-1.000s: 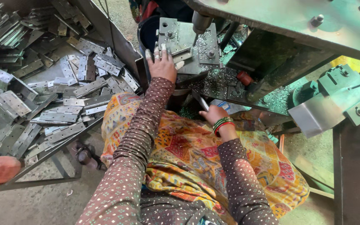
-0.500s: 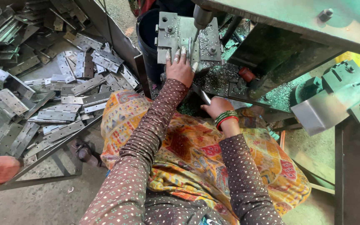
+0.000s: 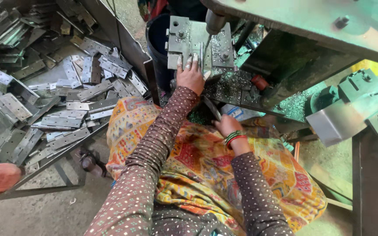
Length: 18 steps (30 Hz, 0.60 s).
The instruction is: The person sits on the floor and repeatedly places metal hinge pieces into a jig on a drill press, activates the drill, and removes the processed pieces. The person handles the metal pieces by hand and uses a lever to operate the machine.
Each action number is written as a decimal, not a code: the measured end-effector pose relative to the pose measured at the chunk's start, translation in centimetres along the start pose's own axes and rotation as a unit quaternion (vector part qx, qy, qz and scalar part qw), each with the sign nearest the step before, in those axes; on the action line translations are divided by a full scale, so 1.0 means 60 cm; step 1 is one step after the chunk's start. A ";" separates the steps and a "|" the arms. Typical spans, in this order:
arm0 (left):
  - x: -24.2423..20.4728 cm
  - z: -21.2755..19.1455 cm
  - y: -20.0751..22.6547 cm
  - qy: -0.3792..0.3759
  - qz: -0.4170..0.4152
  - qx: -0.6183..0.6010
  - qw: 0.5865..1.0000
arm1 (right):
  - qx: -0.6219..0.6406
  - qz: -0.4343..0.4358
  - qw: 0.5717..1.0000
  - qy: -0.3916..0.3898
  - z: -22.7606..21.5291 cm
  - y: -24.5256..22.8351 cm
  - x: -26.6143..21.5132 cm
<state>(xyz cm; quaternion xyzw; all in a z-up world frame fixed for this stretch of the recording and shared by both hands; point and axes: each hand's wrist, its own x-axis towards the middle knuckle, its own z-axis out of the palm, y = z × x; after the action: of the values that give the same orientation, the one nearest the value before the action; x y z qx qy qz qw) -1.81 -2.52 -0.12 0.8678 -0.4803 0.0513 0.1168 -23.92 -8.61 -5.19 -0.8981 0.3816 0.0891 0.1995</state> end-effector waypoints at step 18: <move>0.044 -0.012 -0.004 -0.089 -0.031 0.000 0.996 | -0.041 0.033 0.997 -0.052 -0.059 -0.034 -0.004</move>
<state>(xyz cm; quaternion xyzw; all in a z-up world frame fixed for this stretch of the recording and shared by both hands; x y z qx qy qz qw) -0.16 -4.38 1.08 0.8835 -0.4614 -0.0295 0.0750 -22.59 -8.66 -1.33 -0.8866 0.3963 0.1574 0.1793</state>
